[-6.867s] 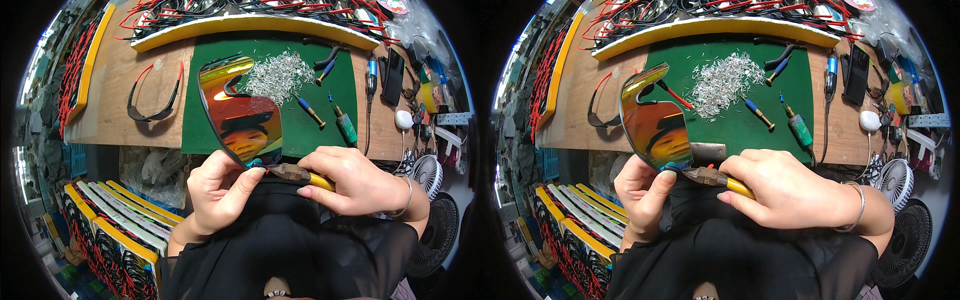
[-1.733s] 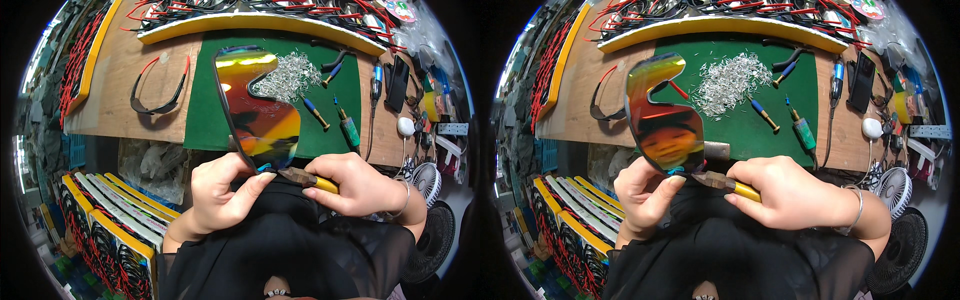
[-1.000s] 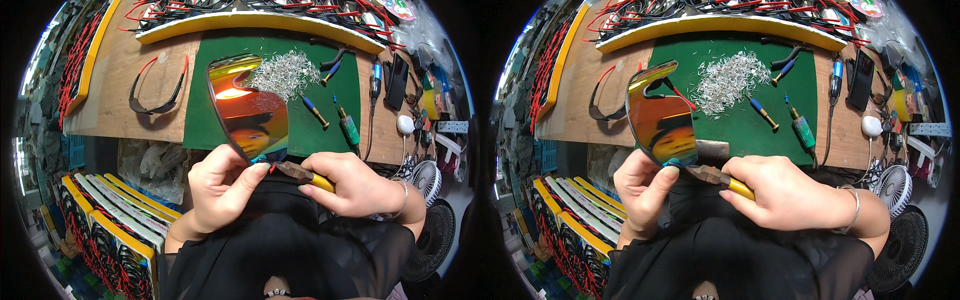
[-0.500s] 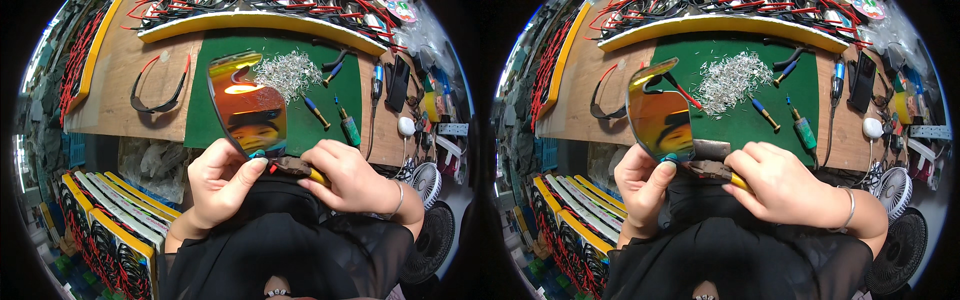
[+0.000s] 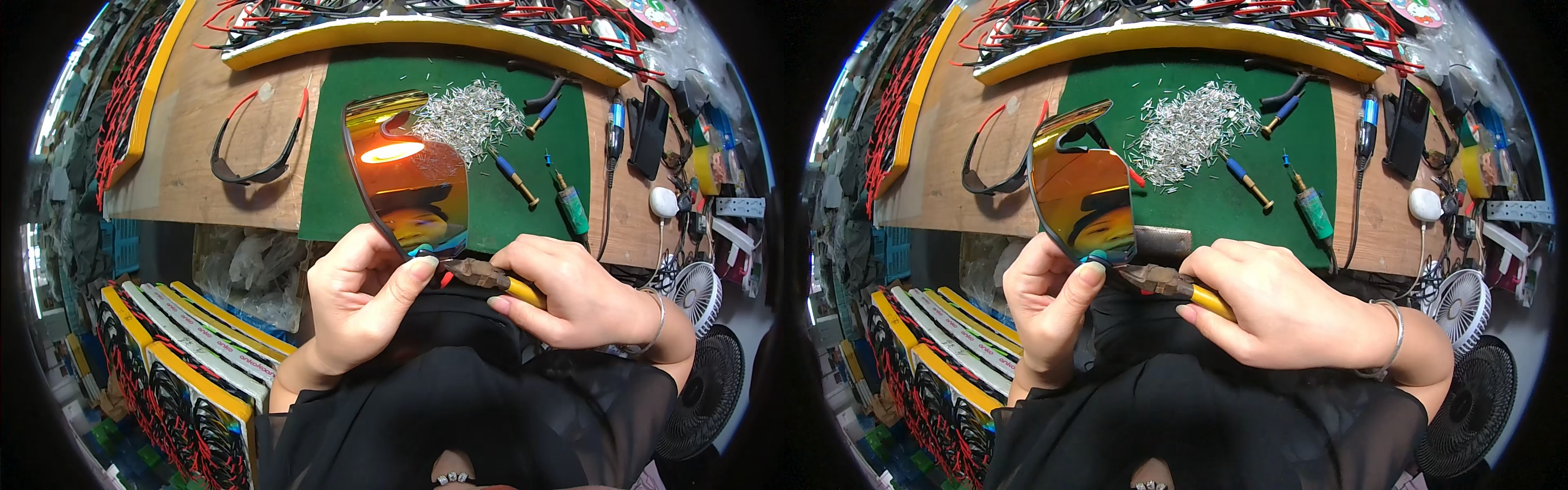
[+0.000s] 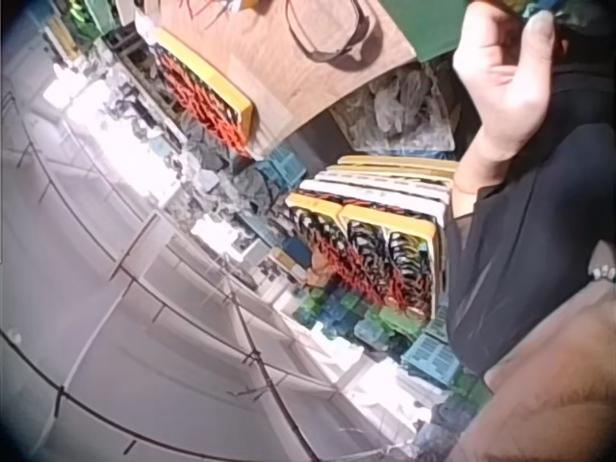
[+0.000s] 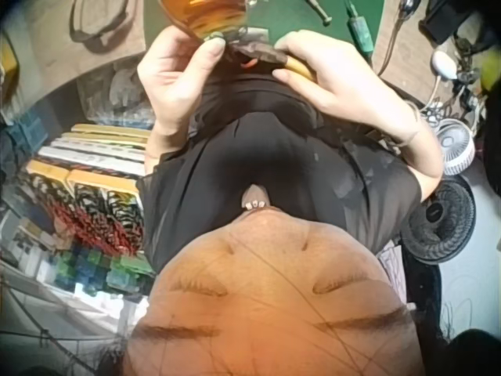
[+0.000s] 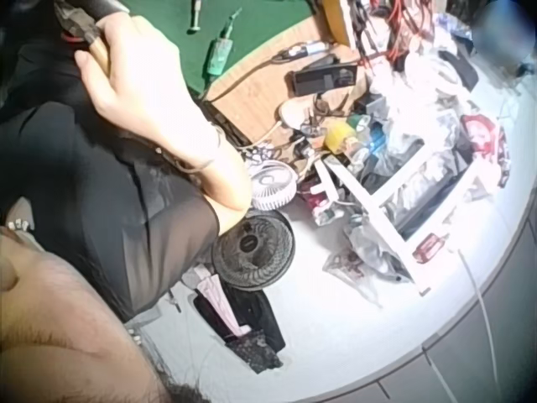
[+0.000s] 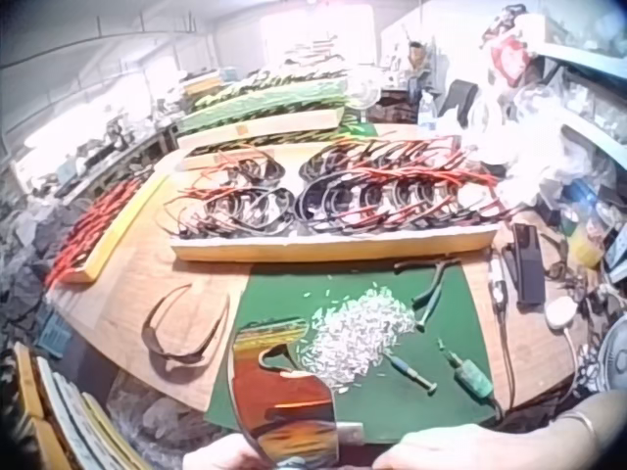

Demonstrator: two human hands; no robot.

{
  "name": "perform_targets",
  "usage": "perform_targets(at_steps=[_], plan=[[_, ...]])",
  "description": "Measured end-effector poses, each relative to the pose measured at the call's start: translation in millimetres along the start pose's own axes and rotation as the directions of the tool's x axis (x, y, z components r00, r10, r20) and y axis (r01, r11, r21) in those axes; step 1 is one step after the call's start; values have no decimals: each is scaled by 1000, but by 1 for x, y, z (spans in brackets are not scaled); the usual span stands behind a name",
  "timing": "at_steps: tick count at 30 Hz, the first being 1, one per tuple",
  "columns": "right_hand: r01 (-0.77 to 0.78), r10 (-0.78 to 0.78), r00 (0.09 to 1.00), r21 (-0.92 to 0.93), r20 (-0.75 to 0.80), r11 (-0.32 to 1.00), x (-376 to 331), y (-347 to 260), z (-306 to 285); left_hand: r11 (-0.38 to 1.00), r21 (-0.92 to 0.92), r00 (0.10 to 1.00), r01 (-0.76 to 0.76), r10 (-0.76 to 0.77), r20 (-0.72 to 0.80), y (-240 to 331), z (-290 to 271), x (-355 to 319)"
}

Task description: The person assembles sunglasses by attaching a reflective lens to a frame using pliers and a screwdriver. They tighten screws on the frame and place the finished unit into a tray with other completed pairs.

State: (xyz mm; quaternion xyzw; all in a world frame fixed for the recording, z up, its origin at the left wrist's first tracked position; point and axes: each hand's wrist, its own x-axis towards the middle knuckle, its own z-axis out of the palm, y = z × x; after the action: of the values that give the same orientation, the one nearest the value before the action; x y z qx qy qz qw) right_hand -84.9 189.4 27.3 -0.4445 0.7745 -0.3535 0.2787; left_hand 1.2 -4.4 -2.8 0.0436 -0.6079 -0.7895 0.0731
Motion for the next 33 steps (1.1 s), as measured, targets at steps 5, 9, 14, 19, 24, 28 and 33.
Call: perform_targets(at_steps=[5,9,14,19,24,28,33], plan=[[-10,10,1000,24,-4,1000,0,3,0,999,31,1000,-26,26,6,-1,-1,-1],[-28,28,1000,37,2,999,1,0,-1,999,12,999,-51,51,16,-2,0,-1],[-29,28,1000,36,12,999,1,-1,-2,1000,-13,999,-28,28,25,-1,0,-2],[-61,59,998,72,29,996,1,-2,-3,1000,-23,999,-2,2,36,-2,-1,-2],[-163,142,975,119,173,979,4,-6,-11,999,54,998,0,-3,57,-4,-6,-2],[12,-11,1000,-75,15,997,0,1,-3,995,75,991,61,-69,116,1,-9,2],[154,-416,892,-747,-176,647,0,9,5,948,-181,962,260,-238,137,4,-11,4]])
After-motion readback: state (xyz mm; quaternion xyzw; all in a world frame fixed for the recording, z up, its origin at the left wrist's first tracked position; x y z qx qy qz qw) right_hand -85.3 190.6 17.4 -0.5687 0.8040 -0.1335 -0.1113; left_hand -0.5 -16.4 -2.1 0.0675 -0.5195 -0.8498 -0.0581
